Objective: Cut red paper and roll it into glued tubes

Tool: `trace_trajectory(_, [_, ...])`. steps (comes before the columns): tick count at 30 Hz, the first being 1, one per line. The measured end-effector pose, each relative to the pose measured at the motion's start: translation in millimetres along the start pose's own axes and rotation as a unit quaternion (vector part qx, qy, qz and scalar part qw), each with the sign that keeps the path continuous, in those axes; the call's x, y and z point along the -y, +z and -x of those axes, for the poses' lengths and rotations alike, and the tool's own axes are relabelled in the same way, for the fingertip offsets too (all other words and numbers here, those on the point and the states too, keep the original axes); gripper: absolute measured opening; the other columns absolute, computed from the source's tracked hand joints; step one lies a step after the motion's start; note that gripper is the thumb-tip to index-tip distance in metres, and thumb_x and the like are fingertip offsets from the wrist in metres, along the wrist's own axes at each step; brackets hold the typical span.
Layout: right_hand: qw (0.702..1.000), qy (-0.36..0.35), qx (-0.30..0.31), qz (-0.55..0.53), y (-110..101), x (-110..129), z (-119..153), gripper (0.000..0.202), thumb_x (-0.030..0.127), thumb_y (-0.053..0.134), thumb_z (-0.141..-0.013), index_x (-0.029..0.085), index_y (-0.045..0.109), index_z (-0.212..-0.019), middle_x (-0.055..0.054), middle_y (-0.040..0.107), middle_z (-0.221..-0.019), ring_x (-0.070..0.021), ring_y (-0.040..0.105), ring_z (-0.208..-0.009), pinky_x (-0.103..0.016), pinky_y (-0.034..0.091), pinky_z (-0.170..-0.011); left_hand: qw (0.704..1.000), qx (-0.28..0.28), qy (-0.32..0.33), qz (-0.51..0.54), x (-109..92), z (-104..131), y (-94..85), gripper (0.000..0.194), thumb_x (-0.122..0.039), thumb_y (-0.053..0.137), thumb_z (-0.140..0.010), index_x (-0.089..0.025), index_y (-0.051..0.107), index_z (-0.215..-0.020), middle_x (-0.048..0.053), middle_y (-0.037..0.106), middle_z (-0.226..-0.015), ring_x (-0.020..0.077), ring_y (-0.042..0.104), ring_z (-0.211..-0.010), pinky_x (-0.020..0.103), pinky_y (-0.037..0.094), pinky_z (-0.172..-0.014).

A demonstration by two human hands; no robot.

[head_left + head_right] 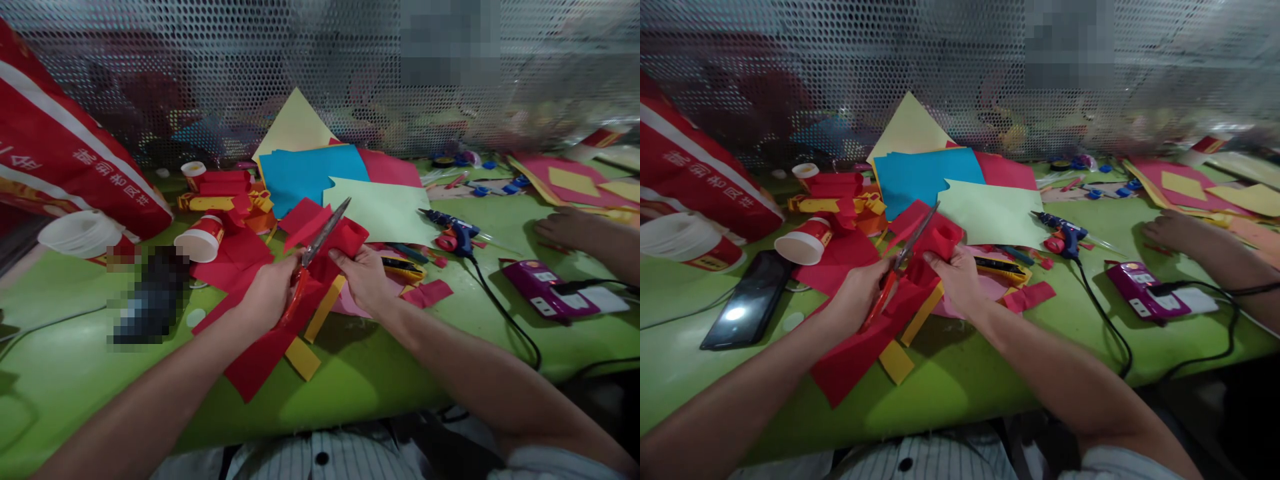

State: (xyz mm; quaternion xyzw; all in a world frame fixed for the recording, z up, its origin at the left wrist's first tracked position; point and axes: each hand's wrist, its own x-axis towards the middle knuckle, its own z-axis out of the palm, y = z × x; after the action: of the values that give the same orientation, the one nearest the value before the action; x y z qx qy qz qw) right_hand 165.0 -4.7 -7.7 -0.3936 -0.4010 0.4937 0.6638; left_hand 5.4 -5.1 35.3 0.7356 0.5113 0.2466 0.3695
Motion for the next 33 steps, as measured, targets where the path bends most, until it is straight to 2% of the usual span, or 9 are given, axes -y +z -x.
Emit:
trace_trajectory(5, [0.999, 0.043, -0.017, -0.018, -2, 1, -1, 0.02, 0.032, 0.076, -0.059, 0.021, 0.066, -0.072, 0.003, 0.067, -0.071, -0.0128, 0.057, -0.065, -0.029, 0.046, -0.067, 0.981, -0.068, 0.016, -0.181, -3, -5, -22.9, 0.034, -0.019, 0.043, -0.079, -0.018, 0.059, -0.109, 0.003, 0.062, -0.066, 0.0217, 0.061, -0.067, 0.027, 0.038, -0.058])
trace_trajectory(9, [0.995, 0.083, -0.019, -0.05, -4, 3, -3, 0.026, 0.036, 0.079, -0.056, 0.021, 0.066, -0.074, 0.003, 0.067, -0.07, -0.0128, 0.058, -0.065, -0.029, 0.047, -0.065, 0.94, -0.088, -0.015, -0.33, 6, -17, -41.4, 0.036, -0.02, 0.05, -0.075, -0.017, 0.058, -0.11, 0.012, 0.067, -0.091, 0.0295, 0.062, -0.086, 0.032, 0.043, -0.068])
trace_trajectory(16, [0.991, 0.121, -0.026, -0.057, -1, 15, -4, 0.035, 0.04, 0.081, -0.05, 0.021, 0.062, -0.071, 0.004, 0.066, -0.063, -0.0094, 0.052, -0.048, -0.023, 0.037, -0.042, 0.883, -0.009, -0.044, -0.468, 25, -27, -44.8, 0.041, -0.022, 0.047, -0.079, -0.013, 0.054, -0.119, 0.019, 0.064, -0.105, 0.0335, 0.061, -0.095, 0.039, 0.045, -0.077])
trace_trajectory(19, [0.988, 0.136, -0.021, -0.076, -1, 16, -4, 0.037, 0.04, 0.082, -0.046, 0.02, 0.061, -0.069, 0.004, 0.065, -0.061, -0.0093, 0.052, -0.047, -0.023, 0.038, -0.041, 0.879, -0.036, -0.026, -0.474, 16, -20, -42.4, 0.04, -0.019, 0.045, -0.081, -0.008, 0.056, -0.118, 0.021, 0.065, -0.102, 0.0345, 0.058, -0.101, 0.041, 0.043, -0.083])
trace_trajectory(22, [0.989, 0.12, -0.016, -0.082, -1, 15, -3, 0.036, 0.042, 0.081, -0.049, 0.021, 0.061, -0.07, 0.003, 0.066, -0.064, -0.0114, 0.056, -0.051, -0.025, 0.044, -0.046, 0.944, -0.078, 0.014, -0.32, 3, -12, -33.3, 0.04, -0.031, 0.045, -0.084, -0.013, 0.057, -0.117, 0.016, 0.065, -0.103, 0.0304, 0.059, -0.099, 0.04, 0.044, -0.083])
trace_trajectory(24, [0.992, 0.099, -0.012, -0.076, -1, 14, -1, 0.035, 0.044, 0.08, -0.052, 0.022, 0.061, -0.071, 0.003, 0.066, -0.066, -0.0131, 0.058, -0.054, -0.028, 0.047, -0.049, 0.994, -0.066, 0.003, -0.091, -3, -8, -22.3, 0.042, -0.04, 0.05, -0.082, -0.017, 0.057, -0.116, 0.01, 0.067, -0.096, 0.0225, 0.063, -0.083, 0.033, 0.048, -0.071])
trace_trajectory(25, [0.993, 0.09, -0.009, -0.073, 0, 14, 0, 0.035, 0.045, 0.08, -0.052, 0.022, 0.06, -0.071, 0.003, 0.066, -0.066, -0.0139, 0.059, -0.055, -0.029, 0.048, -0.05, 0.998, -0.039, -0.021, 0.035, -5, -7, -15.8, 0.042, -0.041, 0.053, -0.08, -0.016, 0.057, -0.113, 0.008, 0.067, -0.092, 0.0189, 0.063, -0.074, 0.03, 0.049, -0.065])
trace_trajectory(28, [0.995, 0.075, 0.011, -0.068, 3, 12, 4, 0.034, 0.044, 0.079, -0.053, 0.022, 0.061, -0.071, 0.002, 0.066, -0.066, -0.0156, 0.061, -0.058, -0.03, 0.05, -0.052, 0.948, 0.034, -0.106, 0.299, -7, -6, 2.0, 0.039, -0.041, 0.064, -0.071, -0.014, 0.061, -0.098, 0.002, 0.063, -0.07, 0.0122, 0.058, -0.052, 0.025, 0.048, -0.051])
trace_trajectory(33, [0.997, 0.062, 0.038, -0.041, 4, 8, 8, 0.037, 0.043, 0.08, -0.052, 0.023, 0.064, -0.079, 0.0, 0.067, -0.071, -0.0166, 0.062, -0.065, -0.033, 0.054, -0.063, 0.904, 0.009, -0.125, 0.408, -7, -6, 9.7, 0.025, -0.036, 0.072, -0.065, -0.013, 0.063, -0.066, 0.001, 0.062, -0.057, 0.0108, 0.058, -0.05, 0.023, 0.049, -0.05])
